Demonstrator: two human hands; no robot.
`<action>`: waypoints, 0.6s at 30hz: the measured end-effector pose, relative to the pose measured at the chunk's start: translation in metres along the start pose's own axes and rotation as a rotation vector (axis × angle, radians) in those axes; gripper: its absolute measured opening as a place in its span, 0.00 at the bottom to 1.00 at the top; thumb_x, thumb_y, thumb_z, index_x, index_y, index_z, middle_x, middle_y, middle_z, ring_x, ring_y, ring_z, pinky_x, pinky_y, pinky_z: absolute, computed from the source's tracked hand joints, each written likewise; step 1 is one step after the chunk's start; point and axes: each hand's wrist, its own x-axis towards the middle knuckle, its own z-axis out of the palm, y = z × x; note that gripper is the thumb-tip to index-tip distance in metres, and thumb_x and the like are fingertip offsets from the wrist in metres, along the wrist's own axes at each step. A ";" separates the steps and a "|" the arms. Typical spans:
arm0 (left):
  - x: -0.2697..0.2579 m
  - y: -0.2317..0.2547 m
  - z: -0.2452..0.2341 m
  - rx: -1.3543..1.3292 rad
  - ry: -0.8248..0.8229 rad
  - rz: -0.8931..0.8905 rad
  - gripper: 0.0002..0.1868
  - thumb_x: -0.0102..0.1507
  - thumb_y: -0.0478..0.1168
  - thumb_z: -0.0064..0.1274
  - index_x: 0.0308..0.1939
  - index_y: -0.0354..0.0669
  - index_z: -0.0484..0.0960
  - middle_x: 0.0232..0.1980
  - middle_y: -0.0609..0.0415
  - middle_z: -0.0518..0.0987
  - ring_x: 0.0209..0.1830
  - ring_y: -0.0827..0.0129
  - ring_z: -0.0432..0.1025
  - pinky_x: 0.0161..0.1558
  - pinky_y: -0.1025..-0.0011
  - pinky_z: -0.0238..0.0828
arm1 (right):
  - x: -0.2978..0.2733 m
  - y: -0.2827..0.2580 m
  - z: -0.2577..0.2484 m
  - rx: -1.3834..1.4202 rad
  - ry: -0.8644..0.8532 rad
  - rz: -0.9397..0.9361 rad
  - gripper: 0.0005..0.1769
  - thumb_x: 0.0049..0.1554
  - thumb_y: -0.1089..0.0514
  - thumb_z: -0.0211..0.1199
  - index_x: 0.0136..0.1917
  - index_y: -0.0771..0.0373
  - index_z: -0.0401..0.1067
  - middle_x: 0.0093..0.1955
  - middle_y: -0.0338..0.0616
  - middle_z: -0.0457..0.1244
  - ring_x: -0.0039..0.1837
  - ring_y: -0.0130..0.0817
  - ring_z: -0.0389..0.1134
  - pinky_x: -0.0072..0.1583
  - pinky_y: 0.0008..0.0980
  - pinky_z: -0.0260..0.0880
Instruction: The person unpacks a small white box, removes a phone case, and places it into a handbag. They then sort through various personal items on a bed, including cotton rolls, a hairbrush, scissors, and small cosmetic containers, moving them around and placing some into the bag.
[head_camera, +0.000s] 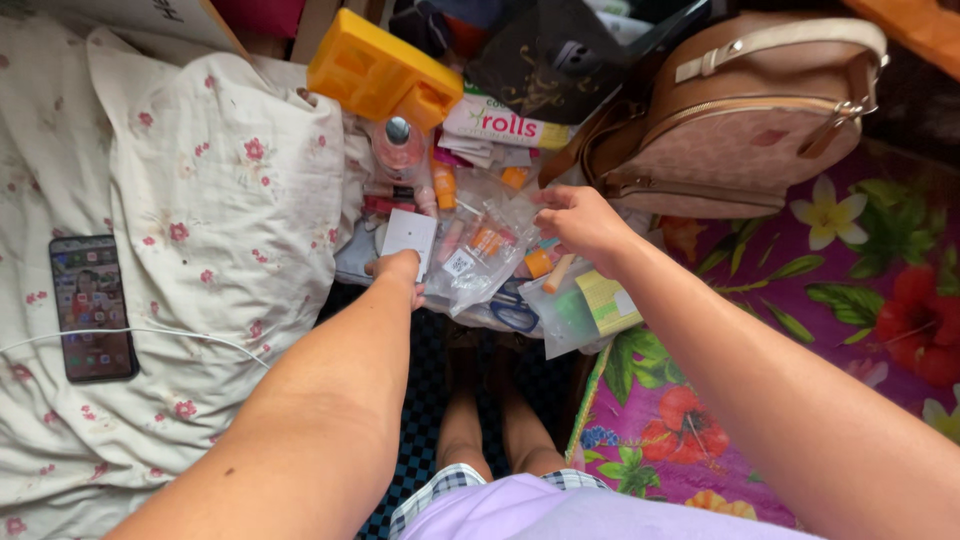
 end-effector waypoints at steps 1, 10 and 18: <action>0.006 -0.004 -0.002 -0.059 -0.070 -0.025 0.36 0.61 0.39 0.54 0.71 0.46 0.56 0.65 0.39 0.72 0.57 0.49 0.77 0.57 0.46 0.73 | 0.001 0.003 0.003 -0.001 -0.002 0.015 0.26 0.57 0.59 0.58 0.69 0.61 0.69 0.60 0.44 0.68 0.58 0.33 0.71 0.49 0.33 0.74; 0.087 -0.010 0.008 -0.563 -0.233 -0.308 0.27 0.63 0.43 0.58 0.66 0.56 0.69 0.63 0.47 0.72 0.53 0.52 0.75 0.53 0.51 0.72 | 0.006 0.019 0.018 0.077 0.010 0.002 0.24 0.58 0.59 0.58 0.67 0.64 0.72 0.59 0.43 0.69 0.53 0.30 0.71 0.47 0.31 0.73; 0.042 0.008 0.035 -0.176 0.180 0.359 0.18 0.56 0.45 0.68 0.45 0.38 0.87 0.33 0.54 0.82 0.31 0.60 0.82 0.42 0.57 0.83 | 0.010 0.024 0.017 -0.009 0.015 -0.030 0.24 0.57 0.60 0.58 0.67 0.64 0.71 0.60 0.43 0.69 0.57 0.35 0.72 0.52 0.34 0.73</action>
